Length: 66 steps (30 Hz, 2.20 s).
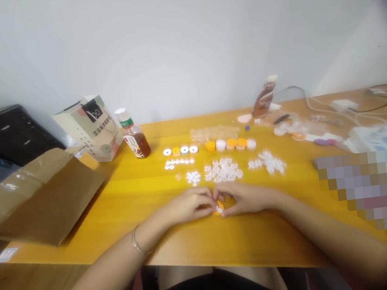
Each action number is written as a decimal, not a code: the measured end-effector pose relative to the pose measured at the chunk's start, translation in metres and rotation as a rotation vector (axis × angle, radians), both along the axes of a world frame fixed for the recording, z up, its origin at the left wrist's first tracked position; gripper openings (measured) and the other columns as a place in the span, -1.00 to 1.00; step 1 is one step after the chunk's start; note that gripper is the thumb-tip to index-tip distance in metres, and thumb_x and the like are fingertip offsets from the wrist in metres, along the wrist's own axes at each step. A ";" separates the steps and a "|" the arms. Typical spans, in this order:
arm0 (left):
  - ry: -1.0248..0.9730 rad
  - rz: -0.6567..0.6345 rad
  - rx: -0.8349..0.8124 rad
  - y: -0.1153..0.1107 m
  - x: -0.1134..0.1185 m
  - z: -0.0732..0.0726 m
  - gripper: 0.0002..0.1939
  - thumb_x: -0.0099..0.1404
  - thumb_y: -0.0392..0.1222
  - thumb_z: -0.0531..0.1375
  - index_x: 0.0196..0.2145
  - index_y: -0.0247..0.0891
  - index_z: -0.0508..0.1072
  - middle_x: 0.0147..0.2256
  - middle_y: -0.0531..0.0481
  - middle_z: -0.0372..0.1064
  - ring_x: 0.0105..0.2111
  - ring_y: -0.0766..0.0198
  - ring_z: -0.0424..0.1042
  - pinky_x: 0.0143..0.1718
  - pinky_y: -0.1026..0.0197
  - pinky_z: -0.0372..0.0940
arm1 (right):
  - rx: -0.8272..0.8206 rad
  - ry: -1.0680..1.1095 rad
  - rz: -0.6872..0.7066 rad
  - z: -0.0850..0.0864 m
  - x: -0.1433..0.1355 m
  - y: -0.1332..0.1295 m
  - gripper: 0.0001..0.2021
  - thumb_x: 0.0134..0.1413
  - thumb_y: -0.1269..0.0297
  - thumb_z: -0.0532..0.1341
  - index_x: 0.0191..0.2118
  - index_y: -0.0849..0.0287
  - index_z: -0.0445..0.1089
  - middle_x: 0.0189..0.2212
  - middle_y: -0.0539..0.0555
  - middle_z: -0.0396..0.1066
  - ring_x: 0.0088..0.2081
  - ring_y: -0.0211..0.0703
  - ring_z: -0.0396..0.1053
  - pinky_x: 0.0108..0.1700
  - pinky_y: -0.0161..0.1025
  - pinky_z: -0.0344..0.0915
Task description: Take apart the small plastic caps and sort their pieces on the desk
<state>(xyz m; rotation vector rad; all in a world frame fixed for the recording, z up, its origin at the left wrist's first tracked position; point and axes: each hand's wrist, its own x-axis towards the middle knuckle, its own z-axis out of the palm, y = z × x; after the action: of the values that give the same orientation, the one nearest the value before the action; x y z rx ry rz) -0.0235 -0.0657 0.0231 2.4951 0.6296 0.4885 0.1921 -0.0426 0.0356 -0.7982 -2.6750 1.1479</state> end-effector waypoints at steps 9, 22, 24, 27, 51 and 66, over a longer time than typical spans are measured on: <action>0.025 0.072 -0.059 -0.003 0.005 0.000 -0.99 0.23 -0.31 0.10 -0.34 -0.29 0.31 -0.32 -0.03 0.32 -0.29 0.32 0.31 -0.20 0.27 0.23 | 0.019 0.026 0.062 0.001 0.000 0.000 -0.82 -0.06 0.27 0.22 -0.30 0.17 0.26 -0.41 -0.03 0.16 -0.35 -0.27 0.15 -0.28 -0.30 0.15; -0.095 0.185 -0.190 0.006 -0.005 0.000 -0.91 0.25 -0.23 0.09 -0.36 -0.30 0.31 -0.41 0.03 0.31 -0.45 0.40 0.26 -0.40 0.35 0.19 | -0.035 0.025 0.025 0.001 0.001 0.000 -0.77 -0.06 0.23 0.22 -0.23 0.17 0.31 -0.39 -0.01 0.20 -0.34 -0.25 0.18 -0.28 -0.29 0.17; -0.122 0.323 -0.142 0.015 -0.012 -0.004 -0.92 0.24 -0.23 0.10 -0.37 -0.30 0.33 -0.41 0.02 0.34 -0.43 0.38 0.29 -0.37 0.33 0.21 | -0.039 0.019 0.015 0.003 0.001 -0.001 -0.75 -0.06 0.23 0.21 -0.21 0.16 0.33 -0.38 0.00 0.22 -0.33 -0.24 0.20 -0.26 -0.28 0.17; -0.124 0.498 -0.104 0.029 -0.021 -0.012 -0.93 0.22 -0.25 0.12 -0.37 -0.30 0.36 -0.40 0.01 0.39 -0.40 0.34 0.35 -0.33 0.30 0.23 | -0.040 0.011 0.020 0.005 0.001 -0.002 -0.76 -0.07 0.25 0.22 -0.21 0.17 0.34 -0.37 0.01 0.23 -0.32 -0.23 0.20 -0.25 -0.27 0.17; -0.067 0.162 0.098 0.008 -0.006 0.001 -0.82 0.28 -0.19 0.08 -0.24 -0.28 0.43 -0.30 -0.06 0.35 -0.26 0.31 0.33 -0.19 0.25 0.24 | -0.070 0.042 -0.039 0.000 0.002 -0.001 -0.79 -0.05 0.25 0.21 -0.24 0.18 0.30 -0.41 -0.01 0.19 -0.36 -0.26 0.19 -0.29 -0.29 0.20; 0.059 0.126 0.301 0.003 0.010 -0.008 -0.75 0.32 -0.08 0.03 -0.26 -0.25 0.44 -0.32 -0.04 0.36 -0.27 0.28 0.32 -0.22 0.22 0.19 | -0.096 0.093 -0.036 -0.001 -0.001 0.003 -0.82 -0.03 0.20 0.20 -0.38 0.20 0.25 -0.50 -0.07 0.14 -0.44 -0.32 0.14 -0.37 -0.33 0.16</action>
<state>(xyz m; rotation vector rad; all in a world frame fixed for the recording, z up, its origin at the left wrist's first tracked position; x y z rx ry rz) -0.0132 -0.0631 0.0150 2.7725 0.7905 0.5968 0.1908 -0.0397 0.0342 -0.7831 -2.5368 1.2806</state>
